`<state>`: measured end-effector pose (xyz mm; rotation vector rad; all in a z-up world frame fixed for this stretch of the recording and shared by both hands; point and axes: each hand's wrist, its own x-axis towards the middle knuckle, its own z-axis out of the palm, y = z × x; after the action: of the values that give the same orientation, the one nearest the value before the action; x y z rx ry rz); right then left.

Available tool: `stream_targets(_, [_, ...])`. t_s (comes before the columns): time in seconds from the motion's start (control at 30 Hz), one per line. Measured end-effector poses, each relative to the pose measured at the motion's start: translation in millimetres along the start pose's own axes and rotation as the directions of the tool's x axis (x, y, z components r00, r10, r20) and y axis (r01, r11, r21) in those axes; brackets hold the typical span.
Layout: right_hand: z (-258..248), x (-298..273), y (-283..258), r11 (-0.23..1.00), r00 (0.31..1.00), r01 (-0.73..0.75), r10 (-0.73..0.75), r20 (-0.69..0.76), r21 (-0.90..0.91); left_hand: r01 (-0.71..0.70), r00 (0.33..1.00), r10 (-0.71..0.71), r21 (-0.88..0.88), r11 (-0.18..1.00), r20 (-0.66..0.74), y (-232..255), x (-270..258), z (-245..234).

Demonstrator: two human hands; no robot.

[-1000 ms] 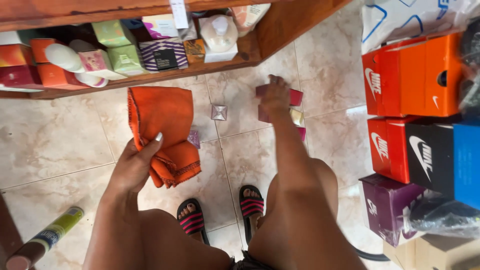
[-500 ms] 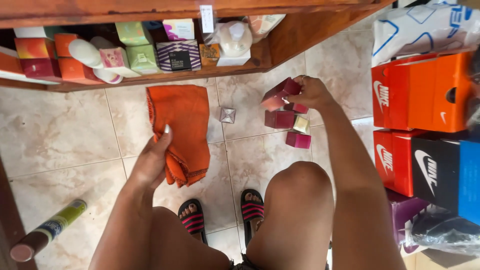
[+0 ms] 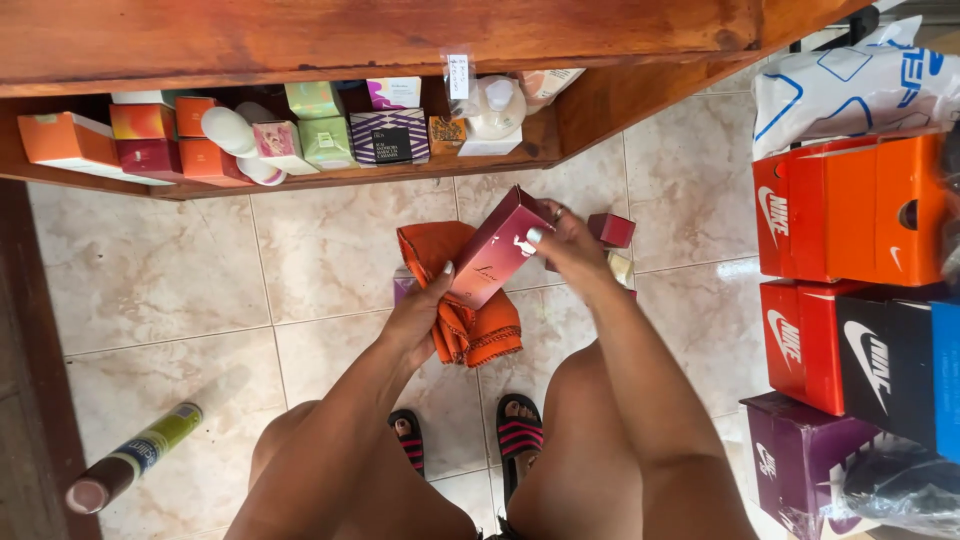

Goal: The person sits on the floor and wipes small boxes with an orange cloth before placing them on a wooden shelf. They then arrange various cosmetic boxes and bottles on the shelf, adjusting their positions to fit neatly.

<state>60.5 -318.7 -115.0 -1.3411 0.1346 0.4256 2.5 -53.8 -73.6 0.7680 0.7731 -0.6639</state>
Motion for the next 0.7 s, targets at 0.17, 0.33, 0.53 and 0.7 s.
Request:
stream_targets(0.17, [23,9,41,1.000,0.994,0.028,-0.029,0.109,0.005,-0.090,0.995,0.093,0.081,0.993,-0.025,14,-27,16])
stream_targets(0.33, [65,-3,-38,0.964,0.995,0.016,0.010,0.097,-0.264,-0.239,0.944,0.324,0.546,0.803,-0.064,9,-31,3])
stream_targets(0.53, [105,-29,-79,0.592,0.942,-0.052,0.297,0.158,-0.804,-0.556,0.784,0.537,0.738,0.381,0.313,17,-29,-18])
stream_targets(0.7, [82,-32,-108,0.695,0.958,-0.061,0.242,0.153,-0.716,-0.489,0.855,0.447,0.699,0.522,0.264,29,-41,-8])
